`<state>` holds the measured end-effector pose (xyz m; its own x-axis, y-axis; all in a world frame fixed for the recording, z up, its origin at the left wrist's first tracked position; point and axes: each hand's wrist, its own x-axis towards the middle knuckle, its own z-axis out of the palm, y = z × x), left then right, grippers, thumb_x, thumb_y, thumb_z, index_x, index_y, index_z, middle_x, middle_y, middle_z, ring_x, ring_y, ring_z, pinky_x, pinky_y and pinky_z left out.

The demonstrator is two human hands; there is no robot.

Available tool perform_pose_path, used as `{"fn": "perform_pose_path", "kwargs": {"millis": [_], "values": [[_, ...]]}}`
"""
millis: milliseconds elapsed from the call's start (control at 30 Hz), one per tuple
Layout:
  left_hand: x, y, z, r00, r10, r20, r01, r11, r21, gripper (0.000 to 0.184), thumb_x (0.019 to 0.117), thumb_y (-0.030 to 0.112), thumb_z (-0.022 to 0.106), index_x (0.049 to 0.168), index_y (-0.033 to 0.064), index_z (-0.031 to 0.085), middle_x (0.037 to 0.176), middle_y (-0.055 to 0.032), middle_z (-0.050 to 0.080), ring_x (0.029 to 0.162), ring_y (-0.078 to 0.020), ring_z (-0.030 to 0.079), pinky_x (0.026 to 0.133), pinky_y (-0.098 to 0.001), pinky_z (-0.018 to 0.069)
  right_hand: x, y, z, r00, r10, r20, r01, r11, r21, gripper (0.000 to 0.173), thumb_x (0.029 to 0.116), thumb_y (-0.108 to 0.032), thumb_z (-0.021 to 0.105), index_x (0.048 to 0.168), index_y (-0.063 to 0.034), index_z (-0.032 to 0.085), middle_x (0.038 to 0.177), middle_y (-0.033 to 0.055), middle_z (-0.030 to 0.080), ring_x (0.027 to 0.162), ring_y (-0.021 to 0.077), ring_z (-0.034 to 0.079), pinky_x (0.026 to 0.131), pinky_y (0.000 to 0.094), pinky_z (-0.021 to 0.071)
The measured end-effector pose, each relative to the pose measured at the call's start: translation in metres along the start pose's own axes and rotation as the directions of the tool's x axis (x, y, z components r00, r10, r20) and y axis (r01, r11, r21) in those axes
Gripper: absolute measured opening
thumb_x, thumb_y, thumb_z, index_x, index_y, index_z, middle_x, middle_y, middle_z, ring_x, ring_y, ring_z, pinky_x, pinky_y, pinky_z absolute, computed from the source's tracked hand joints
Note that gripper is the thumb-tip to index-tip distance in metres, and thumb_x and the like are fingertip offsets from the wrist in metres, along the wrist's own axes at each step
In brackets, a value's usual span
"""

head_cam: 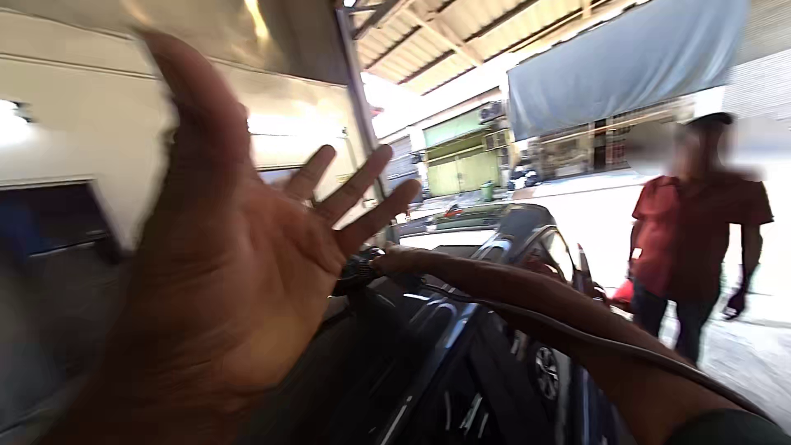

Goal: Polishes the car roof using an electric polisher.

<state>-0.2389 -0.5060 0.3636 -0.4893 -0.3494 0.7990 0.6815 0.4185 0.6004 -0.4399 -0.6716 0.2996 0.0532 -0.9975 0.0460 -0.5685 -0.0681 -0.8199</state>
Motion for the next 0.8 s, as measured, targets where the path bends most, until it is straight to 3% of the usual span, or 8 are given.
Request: {"fn": "perform_pose_path", "kwargs": {"millis": [133, 300, 467, 533, 633, 733, 767, 800], "values": [[0.017, -0.036, 0.007, 0.984, 0.026, 0.175, -0.032, 0.999, 0.033, 0.053, 0.1135, 0.034, 0.015, 0.156, 0.0043, 0.026, 0.161, -0.0121, 0.042, 0.14, -0.0345, 0.052, 0.111, -0.0477, 0.0511, -0.02, 0.025, -0.043, 0.991, 0.076, -0.11, -0.085, 0.993, -0.084, 0.039, 0.1084, -0.032, 0.046, 0.122, 0.0025, 0.059, 0.1, 0.017, 0.063, 0.078, 0.024, 0.063, 0.072, 0.0455, 0.0539], [0.027, -0.055, 0.028, 0.979, 0.058, 0.194, -0.044, 0.996, -0.076, 0.055, 0.1135, 0.034, 0.011, 0.155, 0.0025, 0.026, 0.164, -0.011, 0.036, 0.144, -0.0309, 0.047, 0.112, -0.045, 0.0506, -0.034, 0.052, -0.078, 0.976, 0.176, -0.125, -0.169, 0.984, 0.063, 0.034, 0.1094, -0.035, 0.044, 0.123, -0.0045, 0.053, 0.086, 0.011, 0.061, 0.058, 0.0181, 0.061, 0.055, 0.0364, 0.0559], [0.023, -0.057, 0.039, 0.978, 0.051, 0.202, -0.025, 0.991, -0.128, 0.057, 0.109, 0.019, -0.004, 0.148, -0.0012, 0.033, 0.164, -0.0123, 0.034, 0.146, -0.0279, 0.045, 0.114, -0.0415, 0.0485, -0.045, 0.041, -0.064, 0.992, 0.116, -0.046, -0.116, 0.993, 0.009, 0.037, 0.1103, -0.035, 0.043, 0.123, -0.0024, 0.053, 0.085, 0.0107, 0.059, 0.058, 0.0173, 0.061, 0.054, 0.035, 0.0562], [0.021, -0.051, 0.047, 0.988, 0.079, 0.134, -0.08, 0.997, 0.002, 0.048, 0.1049, 0.004, 0.008, 0.142, -0.0029, 0.038, 0.161, -0.0126, 0.038, 0.145, -0.025, 0.046, 0.113, -0.0359, 0.0483, -0.043, 0.031, -0.051, 0.996, 0.089, -0.015, -0.089, 0.996, -0.009, 0.039, 0.11, -0.037, 0.044, 0.127, -0.0025, 0.052, 0.087, 0.0117, 0.061, 0.062, 0.0189, 0.062, 0.056, 0.0369, 0.0561], [0.016, -0.049, 0.018, 0.966, 0.171, 0.191, -0.193, 0.976, 0.098, 0.049, 0.1058, 0.006, 0.013, 0.152, -0.0066, 0.026, 0.163, -0.0185, 0.033, 0.15, -0.0304, 0.039, 0.119, -0.038, 0.0432, -0.032, 0.014, -0.018, 0.998, -0.008, 0.068, 0.008, 1.0, 0.011, 0.036, 0.1097, -0.034, 0.046, 0.123, -0.0005, 0.051, 0.082, 0.0113, 0.06, 0.058, 0.0186, 0.062, 0.053, 0.037, 0.0566], [0.005, -0.033, 0.006, 0.994, 0.109, -0.014, -0.099, 0.939, 0.33, 0.043, 0.1103, 0.01, 0.023, 0.152, 0.0012, 0.028, 0.159, -0.0129, 0.041, 0.14, -0.0265, 0.052, 0.111, -0.0379, 0.0512, -0.047, -0.017, 0.025, 0.989, -0.113, 0.1, 0.115, 0.993, -0.012, 0.035, 0.1103, -0.027, 0.046, 0.124, 0.0041, 0.052, 0.08, 0.0118, 0.058, 0.058, 0.0158, 0.06, 0.053, 0.0321, 0.054], [0.001, -0.029, 0.01, 0.979, 0.169, -0.117, -0.072, 0.815, 0.574, 0.046, 0.1078, 0.009, 0.045, 0.151, -0.0006, 0.035, 0.153, -0.0111, 0.048, 0.132, -0.0198, 0.059, 0.105, -0.0304, 0.0543, -0.068, -0.029, 0.036, 0.984, -0.151, 0.097, 0.158, 0.985, -0.069, 0.033, 0.1109, -0.024, 0.045, 0.124, 0.0055, 0.053, 0.082, 0.0123, 0.058, 0.062, 0.0146, 0.06, 0.055, 0.0294, 0.0535], [-0.005, -0.026, 0.014, 0.967, 0.237, -0.088, -0.058, 0.546, 0.836, 0.066, 0.1001, 0.021, 0.065, 0.152, -0.0047, 0.034, 0.154, -0.0136, 0.045, 0.134, -0.0162, 0.055, 0.108, -0.0259, 0.0482, -0.103, -0.041, 0.04, 0.973, -0.211, 0.095, 0.225, 0.96, -0.166, 0.03, 0.1108, -0.019, 0.045, 0.122, 0.0071, 0.056, 0.09, 0.0137, 0.062, 0.072, 0.0127, 0.063, 0.062, 0.0262, 0.0547]]}}
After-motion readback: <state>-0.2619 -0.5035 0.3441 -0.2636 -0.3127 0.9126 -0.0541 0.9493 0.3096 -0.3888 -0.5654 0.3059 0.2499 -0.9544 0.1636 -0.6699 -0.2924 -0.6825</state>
